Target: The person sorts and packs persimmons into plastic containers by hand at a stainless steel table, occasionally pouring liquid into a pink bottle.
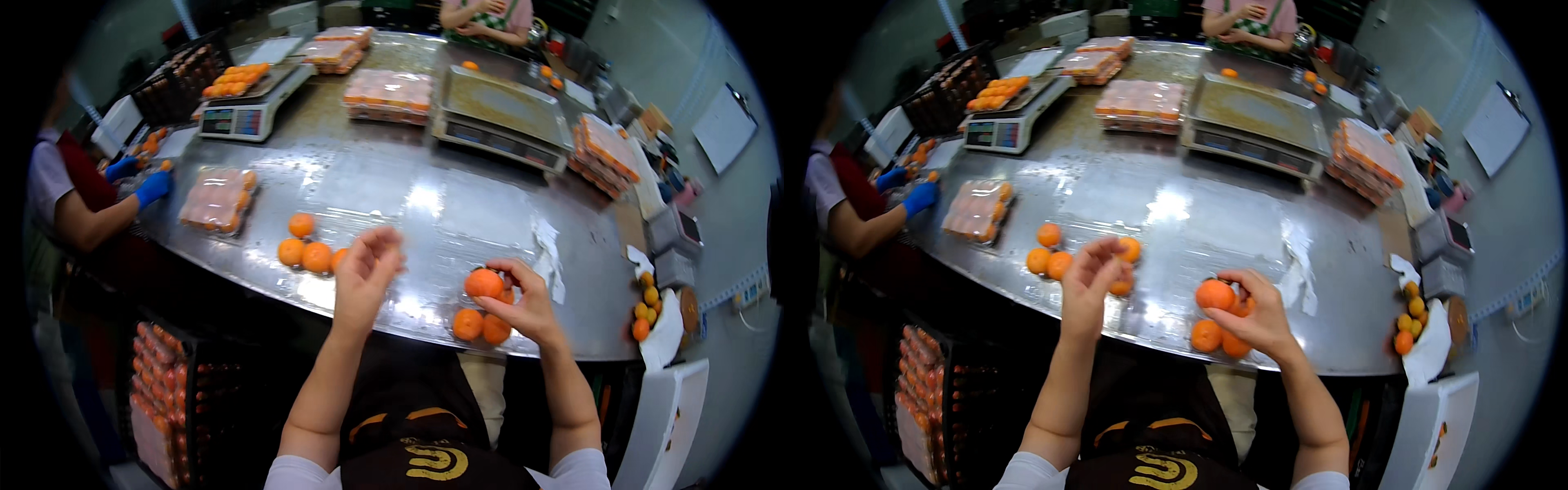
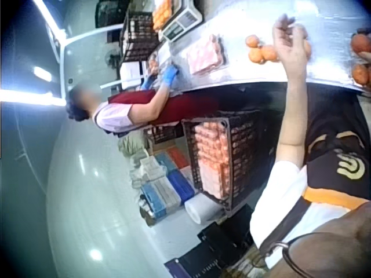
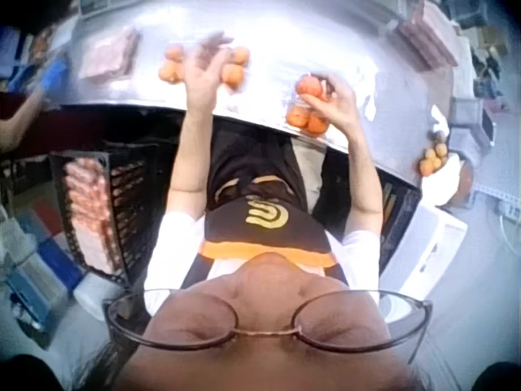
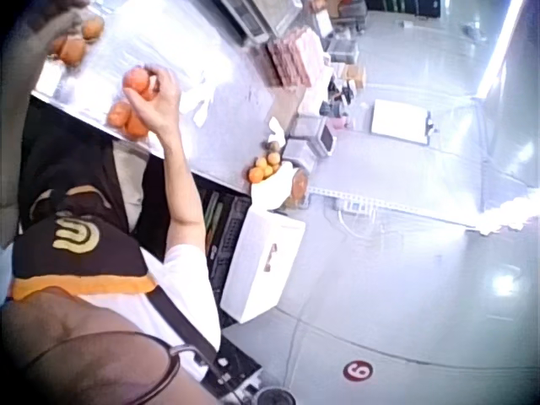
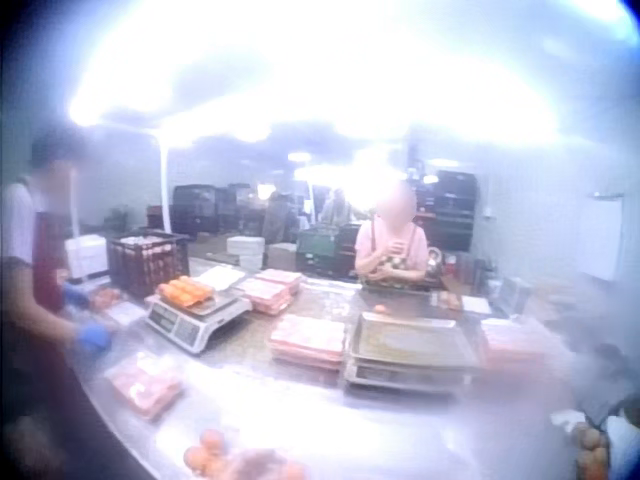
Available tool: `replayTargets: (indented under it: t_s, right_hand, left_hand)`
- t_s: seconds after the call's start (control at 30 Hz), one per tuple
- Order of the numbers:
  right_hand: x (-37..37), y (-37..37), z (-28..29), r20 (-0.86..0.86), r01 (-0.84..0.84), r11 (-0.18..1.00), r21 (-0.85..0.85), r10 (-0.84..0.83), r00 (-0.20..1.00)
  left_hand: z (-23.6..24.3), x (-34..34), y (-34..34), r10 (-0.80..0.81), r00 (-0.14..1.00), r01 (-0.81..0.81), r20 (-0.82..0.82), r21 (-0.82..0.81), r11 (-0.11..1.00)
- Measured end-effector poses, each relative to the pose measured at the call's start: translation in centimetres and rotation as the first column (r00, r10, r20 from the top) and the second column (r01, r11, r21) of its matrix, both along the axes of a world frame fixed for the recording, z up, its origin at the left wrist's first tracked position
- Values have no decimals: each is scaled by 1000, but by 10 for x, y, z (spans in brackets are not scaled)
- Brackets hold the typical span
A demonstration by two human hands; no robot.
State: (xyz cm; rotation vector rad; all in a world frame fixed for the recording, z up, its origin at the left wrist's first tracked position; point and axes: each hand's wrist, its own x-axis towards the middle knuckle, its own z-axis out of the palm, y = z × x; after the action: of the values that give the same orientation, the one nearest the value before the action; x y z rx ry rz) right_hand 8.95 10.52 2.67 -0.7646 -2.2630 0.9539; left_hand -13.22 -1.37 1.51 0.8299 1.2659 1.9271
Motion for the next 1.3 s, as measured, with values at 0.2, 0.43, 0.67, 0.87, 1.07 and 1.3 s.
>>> replayTargets:
  t_s: [0.2,0.43,0.67,0.87,1.07,1.3]
  right_hand:
    - [7,-29,3,-225,-17,994,106,41,974]
    - [9,-44,-6,-253,41,920,389,64,965]
    - [31,-53,-22,-490,-246,765,-595,-103,866]
    - [27,-56,-23,-511,-344,597,-725,-131,849]
    - [29,-50,-37,-691,-678,142,-721,-222,688]
    - [26,-51,-44,-671,-699,-17,-714,-265,692]
  left_hand:
    - [-33,73,-9,-456,738,447,498,147,882]
    - [-28,101,-6,-444,712,425,544,169,889]
    - [-32,106,-9,-51,945,67,-323,38,997]
    - [-27,113,-5,160,659,-42,-735,176,984]
    - [-24,114,-7,14,847,2,-531,30,1000]
    - [-23,111,-6,-31,858,42,-512,10,999]
